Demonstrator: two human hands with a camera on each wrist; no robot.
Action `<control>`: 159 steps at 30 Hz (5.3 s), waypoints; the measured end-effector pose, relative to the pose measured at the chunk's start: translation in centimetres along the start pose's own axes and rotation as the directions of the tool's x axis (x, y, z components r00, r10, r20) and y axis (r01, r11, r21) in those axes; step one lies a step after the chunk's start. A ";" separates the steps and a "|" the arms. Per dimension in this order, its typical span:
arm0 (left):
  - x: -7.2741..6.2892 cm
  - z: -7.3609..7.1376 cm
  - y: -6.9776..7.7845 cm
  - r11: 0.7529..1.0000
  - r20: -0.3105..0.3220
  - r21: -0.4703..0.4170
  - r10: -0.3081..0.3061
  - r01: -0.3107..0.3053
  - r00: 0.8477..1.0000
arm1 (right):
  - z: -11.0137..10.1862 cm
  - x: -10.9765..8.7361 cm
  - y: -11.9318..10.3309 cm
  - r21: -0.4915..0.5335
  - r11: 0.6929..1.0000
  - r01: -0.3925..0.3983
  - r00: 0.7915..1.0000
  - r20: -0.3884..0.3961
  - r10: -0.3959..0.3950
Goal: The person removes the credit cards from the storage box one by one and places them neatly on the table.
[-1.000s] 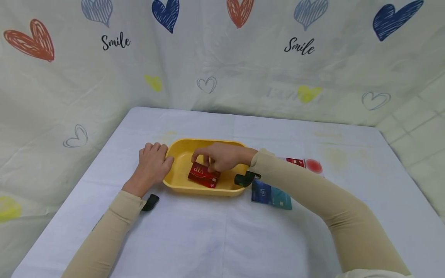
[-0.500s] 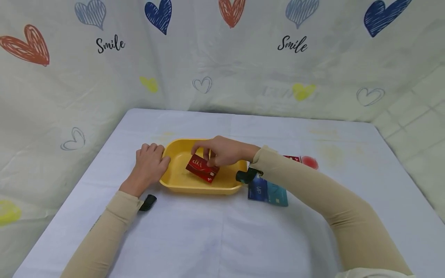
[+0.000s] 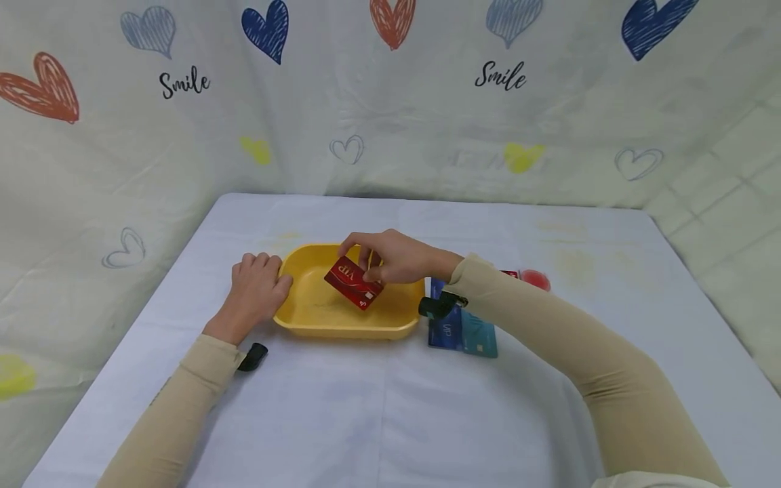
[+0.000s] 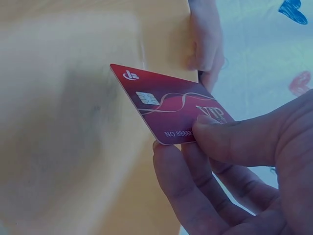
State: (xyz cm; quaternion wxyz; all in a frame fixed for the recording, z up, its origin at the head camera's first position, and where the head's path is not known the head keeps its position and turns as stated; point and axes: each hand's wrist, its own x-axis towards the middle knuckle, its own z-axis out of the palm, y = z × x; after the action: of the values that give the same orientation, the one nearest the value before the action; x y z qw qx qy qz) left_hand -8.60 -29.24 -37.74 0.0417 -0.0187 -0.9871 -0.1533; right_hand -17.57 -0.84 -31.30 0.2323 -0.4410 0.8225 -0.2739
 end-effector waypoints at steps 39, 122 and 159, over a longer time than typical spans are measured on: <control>-0.2 0.1 0.3 0.999 0.005 0.048 0.016 -0.016 1.000 | -2.8 -4.8 0.9 0.048 0.998 -0.032 0.986 -0.165 0.040; -0.4 -0.3 1.5 0.996 0.053 0.086 -0.011 0.006 0.999 | -2.1 -11.8 6.7 0.249 0.967 -0.058 0.915 -0.374 0.151; -0.2 -0.4 1.4 0.995 0.049 0.097 -0.004 -0.001 0.999 | -1.6 -16.6 9.9 0.342 0.925 -0.167 0.856 -0.415 0.308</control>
State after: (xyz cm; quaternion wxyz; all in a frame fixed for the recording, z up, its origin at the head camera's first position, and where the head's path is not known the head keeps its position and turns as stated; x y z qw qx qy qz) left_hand -8.29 -28.00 -36.90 0.0184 -0.0197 -0.9941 -0.1048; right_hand -16.12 18.32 -34.30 0.1257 -0.2178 0.8522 -0.4587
